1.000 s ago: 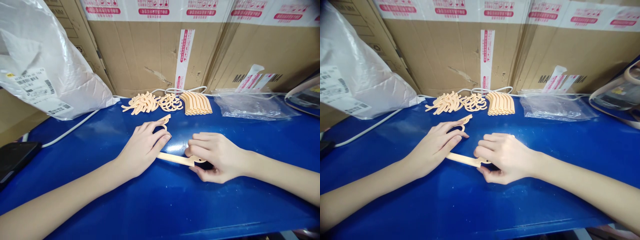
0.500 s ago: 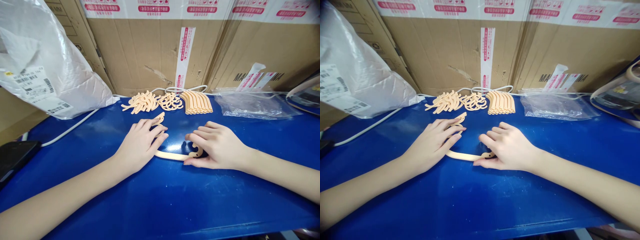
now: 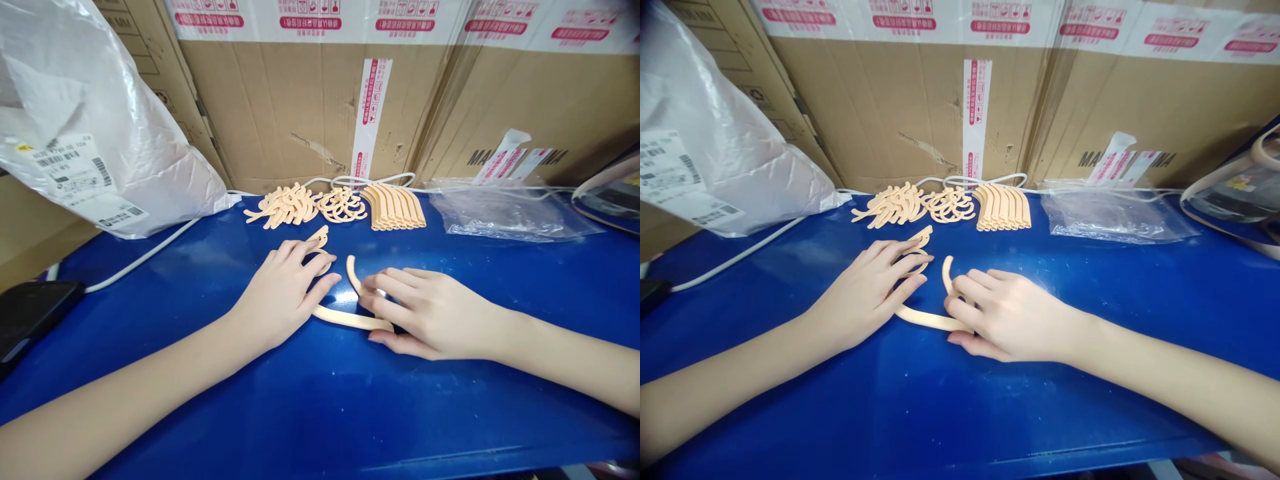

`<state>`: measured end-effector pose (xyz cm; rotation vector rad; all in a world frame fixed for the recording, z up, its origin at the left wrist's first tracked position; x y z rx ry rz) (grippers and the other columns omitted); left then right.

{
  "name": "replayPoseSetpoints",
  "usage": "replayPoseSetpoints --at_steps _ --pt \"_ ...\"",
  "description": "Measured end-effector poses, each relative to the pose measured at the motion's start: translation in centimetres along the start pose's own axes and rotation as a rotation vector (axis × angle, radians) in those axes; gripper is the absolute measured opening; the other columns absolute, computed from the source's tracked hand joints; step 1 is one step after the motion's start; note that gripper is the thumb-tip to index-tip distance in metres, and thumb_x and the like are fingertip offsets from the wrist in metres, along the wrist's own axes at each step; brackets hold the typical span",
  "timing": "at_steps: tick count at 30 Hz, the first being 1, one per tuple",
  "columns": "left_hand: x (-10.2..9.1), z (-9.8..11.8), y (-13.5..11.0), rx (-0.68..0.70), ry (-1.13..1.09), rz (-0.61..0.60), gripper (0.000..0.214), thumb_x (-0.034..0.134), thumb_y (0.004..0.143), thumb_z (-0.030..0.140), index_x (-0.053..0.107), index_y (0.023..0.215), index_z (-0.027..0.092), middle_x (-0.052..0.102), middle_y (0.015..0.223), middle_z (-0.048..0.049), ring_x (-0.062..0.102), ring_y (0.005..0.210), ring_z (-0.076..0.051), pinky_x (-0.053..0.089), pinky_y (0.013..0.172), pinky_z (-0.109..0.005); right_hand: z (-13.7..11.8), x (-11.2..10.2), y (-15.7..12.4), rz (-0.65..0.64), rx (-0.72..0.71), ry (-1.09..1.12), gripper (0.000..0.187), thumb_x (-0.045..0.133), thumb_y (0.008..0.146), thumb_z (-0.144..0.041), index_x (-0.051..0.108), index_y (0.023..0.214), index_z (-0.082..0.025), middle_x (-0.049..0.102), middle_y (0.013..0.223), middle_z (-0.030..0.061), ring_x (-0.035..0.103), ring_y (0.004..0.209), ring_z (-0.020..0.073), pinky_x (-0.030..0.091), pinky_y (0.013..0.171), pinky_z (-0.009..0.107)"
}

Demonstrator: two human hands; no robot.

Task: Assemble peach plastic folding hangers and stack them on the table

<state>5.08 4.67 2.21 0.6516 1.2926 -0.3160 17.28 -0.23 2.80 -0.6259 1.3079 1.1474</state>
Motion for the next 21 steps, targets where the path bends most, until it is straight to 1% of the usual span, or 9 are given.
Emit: replayPoseSetpoints --at_steps 3,7,11,16,21 --pt "0.0 0.1 0.0 0.020 0.001 0.009 0.041 0.033 0.101 0.039 0.058 0.126 0.017 0.055 0.133 -0.0101 0.043 0.122 -0.029 0.041 0.099 -0.049 -0.3 -0.2 0.0 0.059 -0.058 0.094 0.024 0.044 0.094 -0.027 0.059 0.106 -0.012 0.065 0.104 0.0111 0.056 0.085 0.0198 0.047 0.072 0.032" --pt "-0.1 0.2 0.0 0.045 0.004 0.045 0.041 0.034 0.101 0.038 0.058 0.126 0.016 0.056 0.132 -0.0098 0.043 0.122 -0.028 0.041 0.102 -0.048 -0.1 -0.4 0.0 0.127 -0.064 0.223 0.024 0.050 0.086 -0.017 0.059 0.107 -0.011 0.065 0.105 0.0103 0.056 0.089 0.0194 0.048 0.077 0.031" --pt "-0.3 0.4 0.0 0.068 0.003 0.072 0.040 0.035 0.101 0.038 0.059 0.123 0.015 0.058 0.129 -0.0089 0.043 0.120 -0.027 0.041 0.102 -0.046 0.2 -0.3 0.0 0.119 -0.046 0.315 0.031 0.051 0.081 -0.012 0.058 0.111 -0.012 0.064 0.104 0.0094 0.055 0.090 0.0194 0.048 0.078 0.032" --pt "-0.1 0.1 0.0 0.044 -0.024 0.058 0.039 0.036 0.101 0.038 0.058 0.125 0.017 0.056 0.131 -0.0077 0.042 0.120 -0.026 0.040 0.104 -0.046 0.4 -0.2 0.0 0.111 -0.039 0.348 0.040 0.050 0.078 -0.008 0.056 0.117 -0.012 0.063 0.103 0.0101 0.053 0.091 0.0208 0.048 0.080 0.035" --pt "0.2 -0.2 -0.1 0.006 -0.065 0.049 0.041 0.035 0.101 0.041 0.053 0.131 0.019 0.050 0.139 -0.0074 0.032 0.131 -0.026 0.033 0.111 -0.048 1.1 0.1 -0.1 0.095 0.012 0.407 0.043 0.048 0.076 -0.004 0.055 0.118 -0.011 0.061 0.105 0.0099 0.051 0.093 0.0205 0.046 0.084 0.035"
Point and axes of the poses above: each hand's wrist, its own y-axis towards the middle knuckle, its own x-axis out of the palm, z = x × y, the point moved 8 cm from there along y, towards the middle knuckle
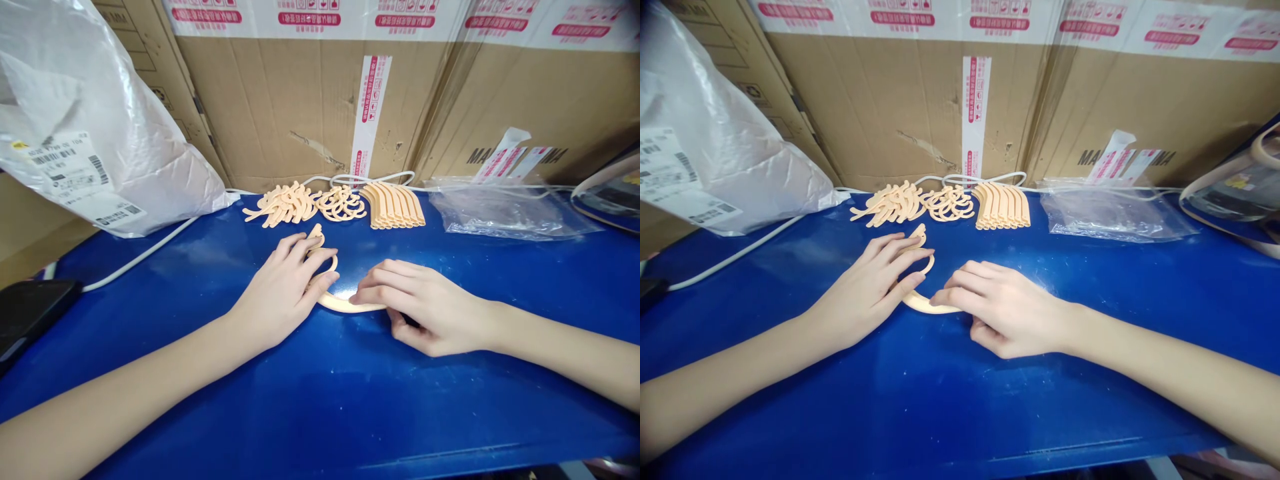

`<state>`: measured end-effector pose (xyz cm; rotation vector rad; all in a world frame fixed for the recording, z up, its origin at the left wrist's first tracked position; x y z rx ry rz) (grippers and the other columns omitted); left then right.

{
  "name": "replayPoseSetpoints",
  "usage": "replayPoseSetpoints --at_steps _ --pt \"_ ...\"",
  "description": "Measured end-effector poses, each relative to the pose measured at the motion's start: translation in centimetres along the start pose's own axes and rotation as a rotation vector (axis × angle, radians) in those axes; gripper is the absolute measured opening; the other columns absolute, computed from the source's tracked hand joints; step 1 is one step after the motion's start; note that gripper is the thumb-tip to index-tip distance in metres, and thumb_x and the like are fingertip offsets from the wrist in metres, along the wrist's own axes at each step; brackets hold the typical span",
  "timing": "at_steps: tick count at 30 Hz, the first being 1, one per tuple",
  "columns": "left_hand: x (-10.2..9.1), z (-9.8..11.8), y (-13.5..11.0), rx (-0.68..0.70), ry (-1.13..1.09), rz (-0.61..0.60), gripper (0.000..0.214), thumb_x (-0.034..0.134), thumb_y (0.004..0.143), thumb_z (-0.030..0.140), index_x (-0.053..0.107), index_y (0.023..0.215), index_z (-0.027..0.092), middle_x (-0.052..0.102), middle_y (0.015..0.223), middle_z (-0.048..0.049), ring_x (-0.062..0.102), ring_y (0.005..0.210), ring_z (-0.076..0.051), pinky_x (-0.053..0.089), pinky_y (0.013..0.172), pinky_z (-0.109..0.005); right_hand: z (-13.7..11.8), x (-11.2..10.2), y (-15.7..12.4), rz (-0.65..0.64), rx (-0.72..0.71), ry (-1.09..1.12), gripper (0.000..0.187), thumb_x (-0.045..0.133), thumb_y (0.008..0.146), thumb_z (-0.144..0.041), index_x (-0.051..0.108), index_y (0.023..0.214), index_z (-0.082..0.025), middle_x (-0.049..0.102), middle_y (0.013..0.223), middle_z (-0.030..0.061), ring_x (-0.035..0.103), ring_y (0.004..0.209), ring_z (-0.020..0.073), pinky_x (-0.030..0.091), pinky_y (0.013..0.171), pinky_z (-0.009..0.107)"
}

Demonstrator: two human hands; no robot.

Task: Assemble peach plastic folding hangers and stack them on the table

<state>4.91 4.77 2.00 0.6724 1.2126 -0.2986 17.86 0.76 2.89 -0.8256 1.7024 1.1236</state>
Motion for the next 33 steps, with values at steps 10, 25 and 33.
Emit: replayPoseSetpoints --at_steps 10,25,33 --pt "-1.0 0.8 -0.2 0.132 -0.172 0.075 0.049 0.030 0.087 -0.003 0.050 0.128 0.017 0.053 0.135 -0.0050 0.038 0.132 -0.018 0.034 0.113 -0.043 1.9 -0.2 0.2 0.028 0.167 -0.050 0.038 0.035 0.085 0.002 0.057 0.112 -0.012 0.061 0.102 0.0100 0.048 0.095 0.0222 0.044 0.084 0.037" --pt "-0.6 1.9 -0.1 0.193 -0.091 0.024 0.048 0.037 0.085 -0.005 0.050 0.127 0.016 0.052 0.134 -0.0081 0.041 0.128 -0.020 0.039 0.109 -0.043 3.6 -0.8 -0.6 0.155 0.336 -0.142 0.024 0.041 0.091 -0.007 0.055 0.108 -0.016 0.059 0.099 0.0081 0.052 0.090 0.0210 0.047 0.077 0.036" --pt "-0.6 1.6 0.0 0.152 -0.102 0.028 0.035 0.038 0.093 0.008 0.049 0.126 0.017 0.051 0.134 -0.0098 0.044 0.126 -0.022 0.043 0.105 -0.043 4.1 -1.5 -1.0 0.213 0.466 -0.136 0.013 0.047 0.092 -0.020 0.055 0.103 -0.018 0.068 0.101 0.0076 0.063 0.089 0.0217 0.049 0.078 0.038"
Point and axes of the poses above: each hand's wrist, its own y-axis towards the middle knuckle, its own x-axis out of the palm, z = x × y, the point moved 8 cm from there along y, towards the middle knuckle
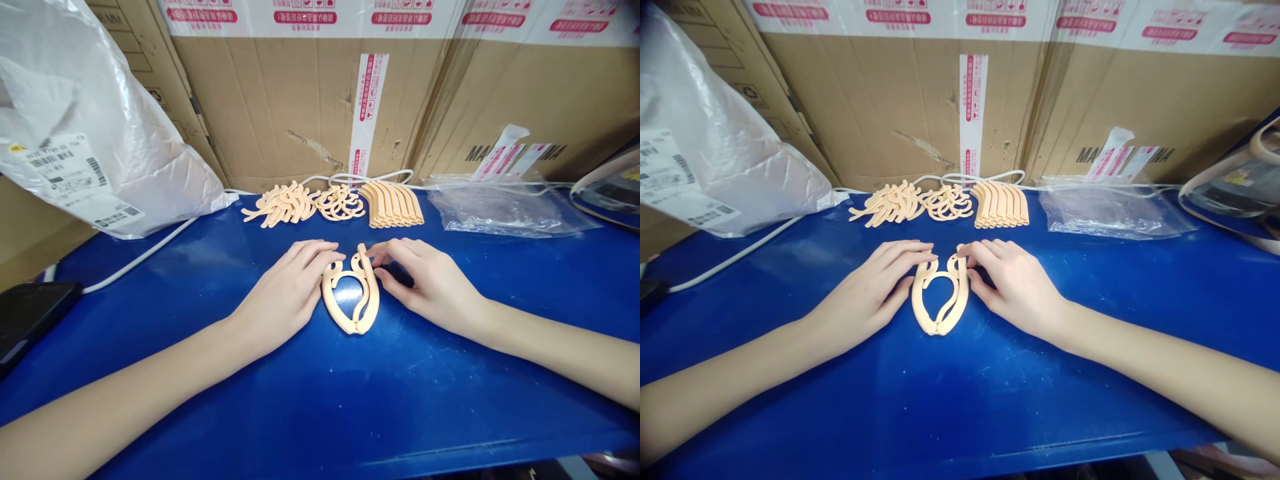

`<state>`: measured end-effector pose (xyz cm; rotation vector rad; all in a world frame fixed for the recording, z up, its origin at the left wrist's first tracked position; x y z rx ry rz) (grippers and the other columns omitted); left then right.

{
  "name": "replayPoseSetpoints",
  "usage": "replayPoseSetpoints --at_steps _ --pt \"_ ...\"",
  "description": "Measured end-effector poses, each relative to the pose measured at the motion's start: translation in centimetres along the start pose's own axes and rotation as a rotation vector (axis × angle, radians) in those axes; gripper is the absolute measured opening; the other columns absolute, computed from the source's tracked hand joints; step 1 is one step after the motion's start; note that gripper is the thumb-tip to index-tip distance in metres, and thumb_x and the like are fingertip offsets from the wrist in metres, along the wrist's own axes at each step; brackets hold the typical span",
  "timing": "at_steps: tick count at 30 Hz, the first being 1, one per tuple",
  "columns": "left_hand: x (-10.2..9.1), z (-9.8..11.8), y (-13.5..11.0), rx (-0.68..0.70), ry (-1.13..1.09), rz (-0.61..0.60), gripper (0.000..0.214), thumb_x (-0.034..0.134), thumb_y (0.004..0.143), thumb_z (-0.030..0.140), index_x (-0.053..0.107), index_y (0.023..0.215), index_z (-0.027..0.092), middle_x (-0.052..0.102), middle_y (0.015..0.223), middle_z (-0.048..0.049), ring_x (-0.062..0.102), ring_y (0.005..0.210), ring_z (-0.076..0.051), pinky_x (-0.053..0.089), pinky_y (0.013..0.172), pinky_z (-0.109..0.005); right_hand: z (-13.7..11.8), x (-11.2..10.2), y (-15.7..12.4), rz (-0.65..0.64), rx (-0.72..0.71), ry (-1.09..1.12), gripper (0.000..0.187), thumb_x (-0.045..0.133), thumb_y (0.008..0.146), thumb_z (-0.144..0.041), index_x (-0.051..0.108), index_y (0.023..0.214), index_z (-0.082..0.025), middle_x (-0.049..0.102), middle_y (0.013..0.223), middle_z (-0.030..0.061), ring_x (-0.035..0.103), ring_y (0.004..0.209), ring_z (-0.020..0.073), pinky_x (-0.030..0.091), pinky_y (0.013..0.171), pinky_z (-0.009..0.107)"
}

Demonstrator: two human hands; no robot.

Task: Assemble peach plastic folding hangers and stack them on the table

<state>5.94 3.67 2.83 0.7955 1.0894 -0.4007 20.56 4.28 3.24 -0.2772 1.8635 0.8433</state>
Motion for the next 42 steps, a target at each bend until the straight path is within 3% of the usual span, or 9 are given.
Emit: replayPoseSetpoints --at_steps 8,14,16,22,25,28,33,38,42 --pt "0.1 0.7 -0.1 0.030 -0.050 -0.059 0.047 0.042 0.085 0.007 0.046 0.130 0.017 0.045 0.141 -0.0103 0.034 0.136 -0.025 0.034 0.112 -0.048 -1.6 -0.2 0.0 -0.054 -0.150 0.098 0.022 0.051 0.093 -0.028 0.057 0.111 -0.017 0.070 0.104 0.0066 0.065 0.091 0.0189 0.047 0.080 0.035" --pt "0.4 1.5 -0.5 0.081 -0.072 -0.124 0.064 0.047 0.075 0.010 0.037 0.138 0.018 0.037 0.150 -0.0091 0.024 0.143 -0.024 0.023 0.117 -0.050 -2.7 1.0 -0.4 -0.204 -0.334 0.166 0.071 0.064 0.079 -0.058 0.045 0.132 -0.015 0.053 0.136 0.0158 0.045 0.130 0.0264 0.039 0.105 0.045" --pt "0.7 1.6 -0.5 0.081 -0.069 -0.140 0.064 0.048 0.077 0.013 0.034 0.139 0.018 0.036 0.151 -0.0093 0.027 0.142 -0.023 0.019 0.119 -0.050 -2.8 1.4 -0.5 -0.245 -0.345 0.165 0.075 0.063 0.080 -0.059 0.041 0.136 -0.015 0.048 0.142 0.0166 0.038 0.136 0.0262 0.036 0.108 0.046" --pt "0.8 0.9 -0.2 -0.013 -0.019 -0.128 0.058 0.057 0.085 0.038 0.038 0.136 0.017 0.048 0.142 -0.0107 0.045 0.127 -0.026 0.037 0.102 -0.044 -1.6 1.4 -0.1 -0.222 -0.190 0.196 0.064 0.064 0.082 -0.053 0.043 0.132 -0.019 0.054 0.133 0.0131 0.049 0.123 0.0262 0.043 0.099 0.044" --pt "0.6 0.4 0.0 -0.067 0.034 -0.117 0.061 0.060 0.083 0.046 0.042 0.134 0.016 0.056 0.133 -0.0101 0.051 0.117 -0.027 0.040 0.093 -0.042 -0.6 1.0 0.2 -0.158 -0.069 0.224 0.063 0.065 0.079 -0.057 0.048 0.125 -0.018 0.059 0.123 0.0116 0.056 0.109 0.0253 0.046 0.091 0.042" --pt "0.2 0.5 0.2 -0.065 0.092 -0.080 0.067 0.064 0.078 0.052 0.044 0.130 0.015 0.061 0.124 -0.0100 0.055 0.107 -0.027 0.040 0.086 -0.041 1.0 0.4 0.4 -0.075 0.108 0.296 0.047 0.059 0.086 -0.054 0.056 0.116 -0.018 0.064 0.103 0.0079 0.059 0.091 0.0202 0.047 0.077 0.034" --pt "-1.0 1.3 0.1 0.021 0.206 0.056 0.067 0.062 0.078 0.058 0.046 0.126 0.013 0.063 0.118 -0.0107 0.057 0.100 -0.027 0.038 0.081 -0.039 2.3 1.1 0.3 -0.177 0.261 0.473 0.033 0.054 0.090 -0.049 0.067 0.093 -0.019 0.060 0.077 0.0007 0.049 0.065 0.0129 0.036 0.058 0.026" --pt "-2.6 2.2 -0.3 0.112 0.325 0.201 0.063 0.062 0.080 0.056 0.048 0.124 0.013 0.062 0.118 -0.0122 0.057 0.103 -0.028 0.037 0.082 -0.040 2.1 1.4 0.2 -0.227 0.376 0.746 0.037 0.060 0.085 -0.050 0.060 0.069 -0.017 0.049 0.064 -0.0024 0.040 0.060 0.0102 0.030 0.055 0.025" --pt "-2.8 2.5 -0.4 0.151 0.367 0.220 0.066 0.060 0.081 0.059 0.046 0.126 0.013 0.062 0.121 -0.0125 0.057 0.105 -0.028 0.037 0.084 -0.040 1.9 1.6 0.0 -0.245 0.462 0.924 0.039 0.065 0.080 -0.051 0.059 0.066 -0.016 0.037 0.058 -0.0048 0.029 0.054 0.0078 0.021 0.049 0.025"
Point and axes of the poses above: each hand's wrist, its own y-axis towards the middle knuckle, its own x-axis out of the palm, z = x × y, the point moved 8 cm from there along y, towards the middle knuckle
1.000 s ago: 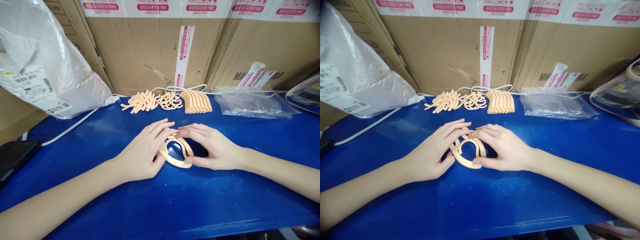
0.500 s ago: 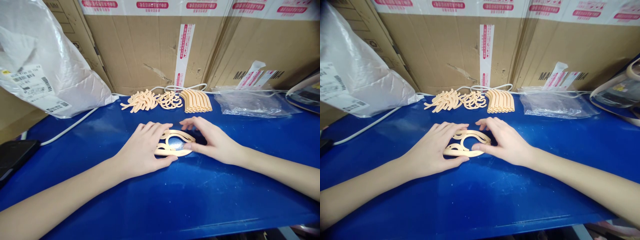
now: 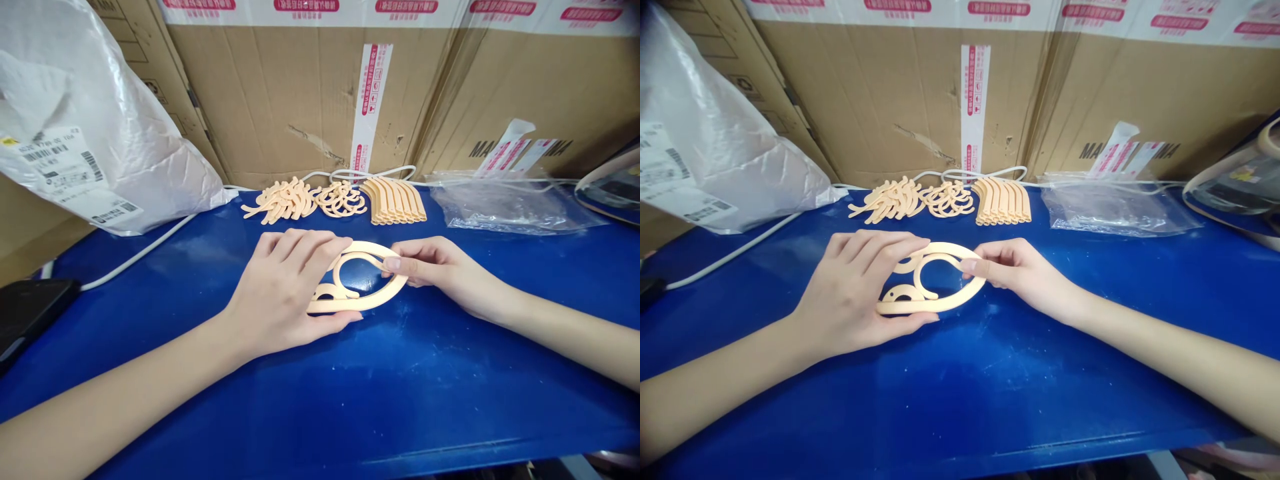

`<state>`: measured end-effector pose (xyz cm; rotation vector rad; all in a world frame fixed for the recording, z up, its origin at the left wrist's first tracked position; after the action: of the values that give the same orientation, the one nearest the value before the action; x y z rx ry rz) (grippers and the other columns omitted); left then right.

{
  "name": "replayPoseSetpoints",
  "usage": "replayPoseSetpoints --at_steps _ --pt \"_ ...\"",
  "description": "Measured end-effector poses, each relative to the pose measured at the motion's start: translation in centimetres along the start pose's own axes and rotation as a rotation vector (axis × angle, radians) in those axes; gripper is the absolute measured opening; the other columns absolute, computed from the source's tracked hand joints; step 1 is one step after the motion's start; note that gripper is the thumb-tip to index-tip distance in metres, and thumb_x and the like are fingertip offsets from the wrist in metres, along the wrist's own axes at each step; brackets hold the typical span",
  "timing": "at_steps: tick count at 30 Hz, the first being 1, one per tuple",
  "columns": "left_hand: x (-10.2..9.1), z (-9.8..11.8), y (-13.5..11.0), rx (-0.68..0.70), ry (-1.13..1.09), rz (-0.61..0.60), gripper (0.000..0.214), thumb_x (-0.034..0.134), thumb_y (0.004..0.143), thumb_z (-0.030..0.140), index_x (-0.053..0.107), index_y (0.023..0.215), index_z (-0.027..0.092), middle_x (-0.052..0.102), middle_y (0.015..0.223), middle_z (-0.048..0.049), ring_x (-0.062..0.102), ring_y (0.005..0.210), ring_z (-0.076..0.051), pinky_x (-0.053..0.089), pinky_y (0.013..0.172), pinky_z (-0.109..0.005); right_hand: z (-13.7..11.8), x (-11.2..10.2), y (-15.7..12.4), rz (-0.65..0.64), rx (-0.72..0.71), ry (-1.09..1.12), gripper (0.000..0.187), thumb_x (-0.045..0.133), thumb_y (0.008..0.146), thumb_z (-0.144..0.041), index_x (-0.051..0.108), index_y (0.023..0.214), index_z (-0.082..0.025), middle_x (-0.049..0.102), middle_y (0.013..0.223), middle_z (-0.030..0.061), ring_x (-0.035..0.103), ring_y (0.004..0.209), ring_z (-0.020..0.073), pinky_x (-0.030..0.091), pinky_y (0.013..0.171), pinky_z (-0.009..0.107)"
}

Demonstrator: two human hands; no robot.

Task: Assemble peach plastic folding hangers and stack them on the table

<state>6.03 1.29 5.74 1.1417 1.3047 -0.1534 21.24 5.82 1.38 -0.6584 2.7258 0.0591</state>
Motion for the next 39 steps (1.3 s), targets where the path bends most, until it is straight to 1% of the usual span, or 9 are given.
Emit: replayPoseSetpoints --at_steps 13,18,21,23,26,28,31,33,39 --pt "0.3 0.1 0.1 0.027 -0.021 -0.022 0.065 0.059 0.082 0.061 0.050 0.121 0.009 0.062 0.121 -0.0145 0.057 0.106 -0.030 0.038 0.084 -0.041 0.9 0.2 -0.1 -0.018 0.053 0.159 0.030 0.067 0.081 -0.042 0.063 0.070 -0.015 0.038 0.057 -0.0054 0.026 0.052 0.0063 0.016 0.048 0.025" --pt "1.1 0.2 0.2 0.066 -0.088 -0.096 0.067 0.057 0.084 0.061 0.048 0.125 0.009 0.060 0.123 -0.0156 0.057 0.107 -0.029 0.041 0.085 -0.040 0.6 0.5 -0.1 -0.057 0.024 0.112 0.031 0.062 0.085 -0.044 0.063 0.073 -0.015 0.037 0.057 -0.0058 0.028 0.052 0.0067 0.019 0.048 0.025" --pt "1.1 -0.1 0.3 0.080 -0.090 -0.120 0.065 0.059 0.085 0.056 0.047 0.127 0.008 0.058 0.126 -0.0165 0.055 0.112 -0.030 0.041 0.091 -0.039 0.1 0.3 -0.1 -0.046 -0.024 -0.009 0.038 0.058 0.088 -0.048 0.059 0.067 -0.016 0.040 0.058 -0.0048 0.032 0.054 0.0072 0.024 0.051 0.025" --pt "0.8 -0.5 0.5 0.102 -0.064 -0.134 0.063 0.059 0.086 0.051 0.047 0.129 0.006 0.058 0.127 -0.0175 0.053 0.115 -0.031 0.040 0.097 -0.040 -0.3 -0.1 0.0 -0.022 -0.070 -0.075 0.047 0.048 0.092 -0.052 0.056 0.064 -0.016 0.045 0.060 -0.0031 0.036 0.055 0.0080 0.028 0.053 0.025" --pt "0.7 -2.4 0.8 0.059 -0.055 -0.225 0.059 0.057 0.086 0.048 0.050 0.128 0.006 0.060 0.122 -0.0163 0.054 0.112 -0.031 0.040 0.097 -0.042 -0.8 -1.1 0.2 0.039 -0.167 -0.198 0.047 0.036 0.097 -0.052 0.063 0.082 -0.017 0.058 0.070 0.0007 0.050 0.064 0.0118 0.038 0.060 0.026" --pt "1.1 -4.3 0.8 -0.029 -0.097 -0.350 0.060 0.057 0.084 0.054 0.053 0.126 0.011 0.061 0.118 -0.0132 0.056 0.108 -0.030 0.044 0.093 -0.041 -1.1 -1.7 0.3 0.086 -0.259 -0.420 0.040 0.039 0.097 -0.050 0.065 0.095 -0.019 0.064 0.084 0.0033 0.058 0.079 0.0159 0.044 0.073 0.030" --pt "2.0 -7.2 0.3 -0.123 -0.089 -0.506 0.058 0.056 0.082 0.057 0.057 0.123 0.017 0.063 0.116 -0.0111 0.058 0.106 -0.030 0.047 0.089 -0.041 -1.5 -1.6 0.3 0.116 -0.412 -0.849 0.034 0.048 0.094 -0.046 0.066 0.100 -0.018 0.064 0.104 0.0085 0.058 0.101 0.0231 0.044 0.091 0.038" --pt "2.7 -8.8 -0.3 -0.160 -0.064 -0.593 0.059 0.053 0.082 0.059 0.057 0.125 0.017 0.063 0.118 -0.0123 0.059 0.106 -0.032 0.048 0.086 -0.041 -1.4 -1.1 0.2 0.085 -0.475 -1.013 0.036 0.048 0.094 -0.045 0.064 0.108 -0.016 0.061 0.112 0.0112 0.056 0.108 0.0250 0.042 0.096 0.041" --pt "3.2 -11.1 -1.5 -0.254 -0.112 -0.692 0.065 0.051 0.080 0.063 0.057 0.130 0.022 0.061 0.123 -0.0107 0.056 0.115 -0.035 0.047 0.091 -0.041 -0.9 -0.2 0.1 0.043 -0.514 -1.130 0.040 0.043 0.096 -0.044 0.059 0.118 -0.014 0.058 0.121 0.0136 0.055 0.112 0.0251 0.044 0.100 0.041"
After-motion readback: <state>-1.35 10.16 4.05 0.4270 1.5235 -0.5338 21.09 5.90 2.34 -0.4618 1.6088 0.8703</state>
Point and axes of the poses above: each hand's wrist, its own y-axis towards the middle knuckle, its own x-axis out of the palm, z = x × y, the point moved 8 cm from there along y, towards the middle knuckle
